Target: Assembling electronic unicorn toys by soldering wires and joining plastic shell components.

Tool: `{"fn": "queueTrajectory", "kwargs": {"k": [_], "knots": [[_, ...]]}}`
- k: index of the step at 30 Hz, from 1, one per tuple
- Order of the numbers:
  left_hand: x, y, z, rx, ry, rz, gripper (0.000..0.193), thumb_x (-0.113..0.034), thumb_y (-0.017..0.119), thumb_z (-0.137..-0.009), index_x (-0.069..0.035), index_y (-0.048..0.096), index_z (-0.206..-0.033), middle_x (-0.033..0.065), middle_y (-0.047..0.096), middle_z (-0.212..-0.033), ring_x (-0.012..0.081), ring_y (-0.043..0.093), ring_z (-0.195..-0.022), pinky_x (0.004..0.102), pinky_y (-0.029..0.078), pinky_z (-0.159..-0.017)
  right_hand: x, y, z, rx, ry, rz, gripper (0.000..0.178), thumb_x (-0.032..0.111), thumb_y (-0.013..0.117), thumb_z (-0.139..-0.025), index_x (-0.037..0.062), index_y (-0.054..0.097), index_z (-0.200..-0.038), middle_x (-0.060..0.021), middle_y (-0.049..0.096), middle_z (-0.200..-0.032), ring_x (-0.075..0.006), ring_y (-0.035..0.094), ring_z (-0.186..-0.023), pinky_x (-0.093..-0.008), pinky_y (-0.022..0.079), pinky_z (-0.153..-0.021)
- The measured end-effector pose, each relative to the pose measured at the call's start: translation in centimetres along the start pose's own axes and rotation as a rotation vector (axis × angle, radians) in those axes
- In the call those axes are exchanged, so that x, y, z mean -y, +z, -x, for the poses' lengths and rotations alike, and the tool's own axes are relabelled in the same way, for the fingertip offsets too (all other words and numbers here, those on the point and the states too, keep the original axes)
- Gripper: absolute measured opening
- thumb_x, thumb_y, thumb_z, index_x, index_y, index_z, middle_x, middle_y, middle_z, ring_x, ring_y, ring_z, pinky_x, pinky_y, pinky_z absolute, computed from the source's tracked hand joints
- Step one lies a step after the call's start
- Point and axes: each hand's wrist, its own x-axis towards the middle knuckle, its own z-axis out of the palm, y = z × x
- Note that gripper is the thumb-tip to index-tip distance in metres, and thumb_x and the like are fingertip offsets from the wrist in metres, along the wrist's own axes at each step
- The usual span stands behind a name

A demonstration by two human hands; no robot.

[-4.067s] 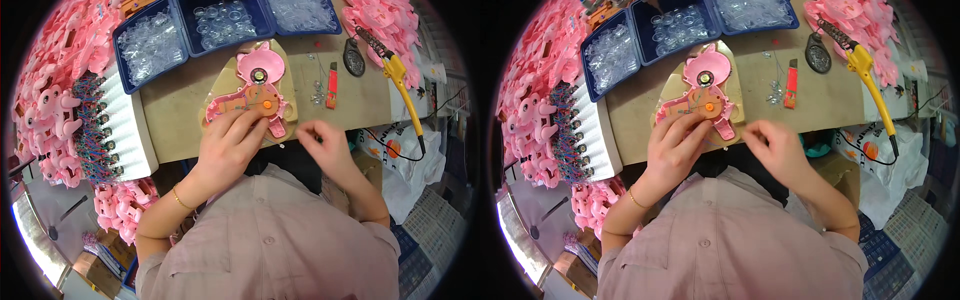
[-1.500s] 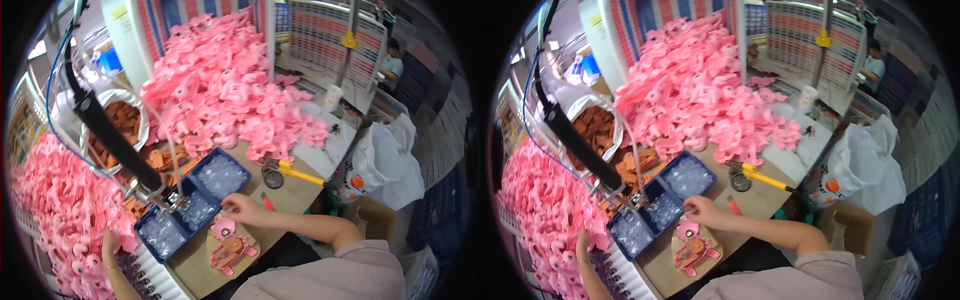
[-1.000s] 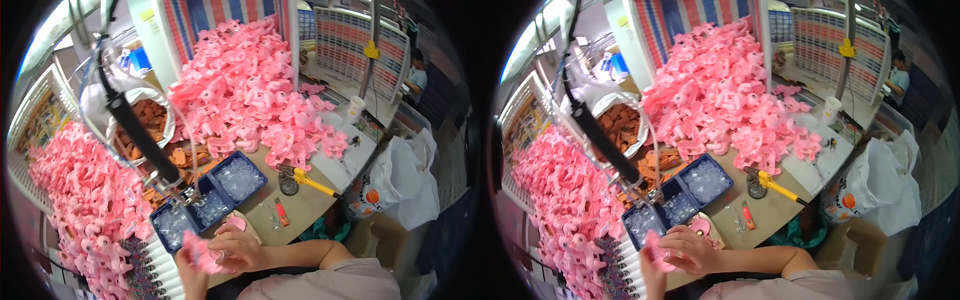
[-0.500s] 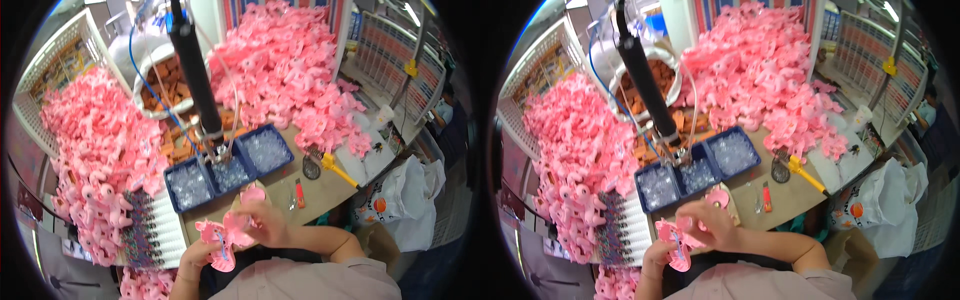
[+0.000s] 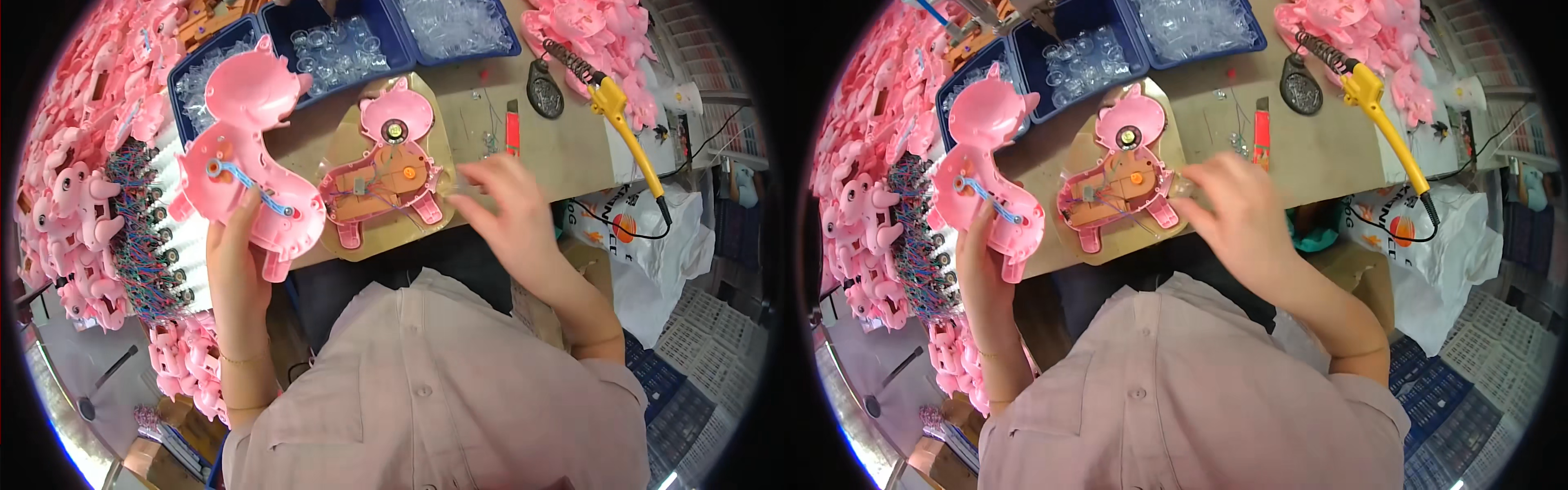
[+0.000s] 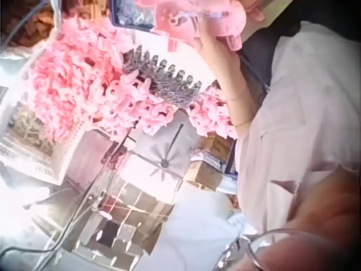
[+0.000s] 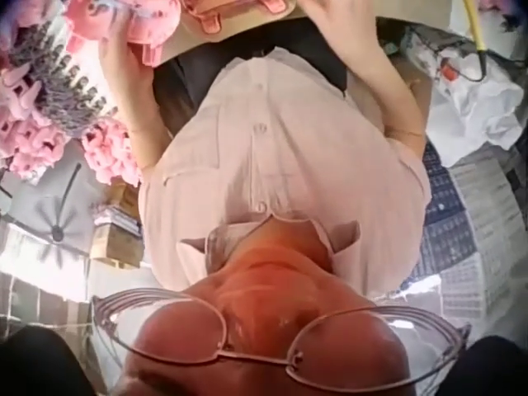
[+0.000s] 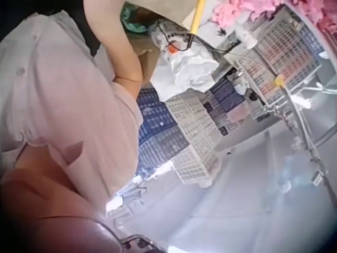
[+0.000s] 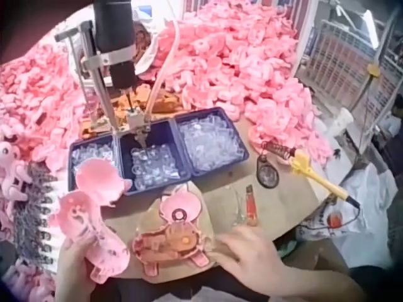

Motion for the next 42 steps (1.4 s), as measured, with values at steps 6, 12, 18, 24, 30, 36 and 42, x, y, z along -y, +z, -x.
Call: {"fn": "queueTrajectory", "kwargs": {"k": [6,12,18,24,30,36,42], "knots": [[1.0,0.0,1.2,-0.052,-0.024,0.028,0.035,-0.013,0.056,-0.092,0.001,0.048,-0.123,0.0085,0.060,-0.110,0.0157,0.062,-0.096,0.0314,0.053,-0.081,0.1,1.1,-0.3,0.051,-0.140,0.245,0.029,0.016,0.074,-0.073,0.0028,0.064,-0.097,-0.0066,0.056,-0.083,-0.0258,0.054,-0.076,-0.0371,0.040,-0.072],[1.3,0.0,1.4,-0.039,-0.036,0.045,0.034,-0.010,0.057,-0.090,0.002,0.049,-0.121,0.0093,0.061,-0.108,0.0160,0.063,-0.094,0.0313,0.053,-0.079,-0.7,-0.1,-0.2,0.074,-0.346,0.270,0.032,0.010,0.073,-0.072,0.0033,0.064,-0.103,-0.0102,0.059,-0.095,-0.0285,0.056,-0.085,-0.0387,0.043,-0.075],[0.4,0.0,1.3,0.003,-0.094,0.040,0.034,-0.009,0.058,-0.089,0.003,0.050,-0.119,0.0098,0.062,-0.104,0.0174,0.065,-0.090,0.0319,0.054,-0.078,1.9,-1.6,-1.4,0.142,-0.571,0.311,0.033,0.007,0.069,-0.068,0.0125,0.067,-0.101,-0.0036,0.058,-0.110,-0.0202,0.056,-0.092,-0.0323,0.042,-0.073],[0.1,-0.2,2.0,-0.029,-0.056,0.014,0.036,-0.010,0.059,-0.089,0.003,0.049,-0.121,0.0098,0.061,-0.110,0.0176,0.062,-0.096,0.0312,0.052,-0.080,2.3,1.2,-3.2,0.430,-0.809,0.202,0.018,0.011,0.067,-0.071,0.0085,0.066,-0.088,-0.0008,0.062,-0.097,-0.0143,0.056,-0.082,-0.0311,0.040,-0.071],[1.9,0.7,1.1,0.105,-0.041,-0.074,0.032,-0.013,0.059,-0.091,0.004,0.053,-0.118,0.0069,0.063,-0.105,0.0115,0.061,-0.091,0.0266,0.051,-0.077,2.6,2.2,-3.9,0.375,-0.388,-0.332,0.014,0.003,0.069,-0.077,0.0033,0.064,-0.089,-0.0033,0.061,-0.084,-0.0177,0.056,-0.076,-0.0298,0.042,-0.066],[1.6,1.6,0.3,0.186,-0.107,-0.241,0.034,-0.013,0.064,-0.087,0.005,0.054,-0.115,0.0090,0.064,-0.104,0.0118,0.063,-0.087,0.0263,0.052,-0.075,3.4,1.7,-3.0,0.348,0.171,-0.724,0.008,-0.001,0.061,-0.082,0.0003,0.064,-0.090,-0.0048,0.061,-0.090,-0.0112,0.055,-0.080,-0.0236,0.041,-0.065],[1.7,2.4,1.5,0.099,0.058,-0.414,0.032,-0.003,0.064,-0.083,0.007,0.055,-0.112,0.0102,0.065,-0.103,0.0122,0.062,-0.090,0.0260,0.051,-0.078,3.9,1.9,-3.4,0.294,0.045,-0.689,0.008,-0.001,0.063,-0.081,0.0000,0.065,-0.088,-0.0051,0.059,-0.089,-0.0117,0.054,-0.078,-0.0238,0.040,-0.065]]}}
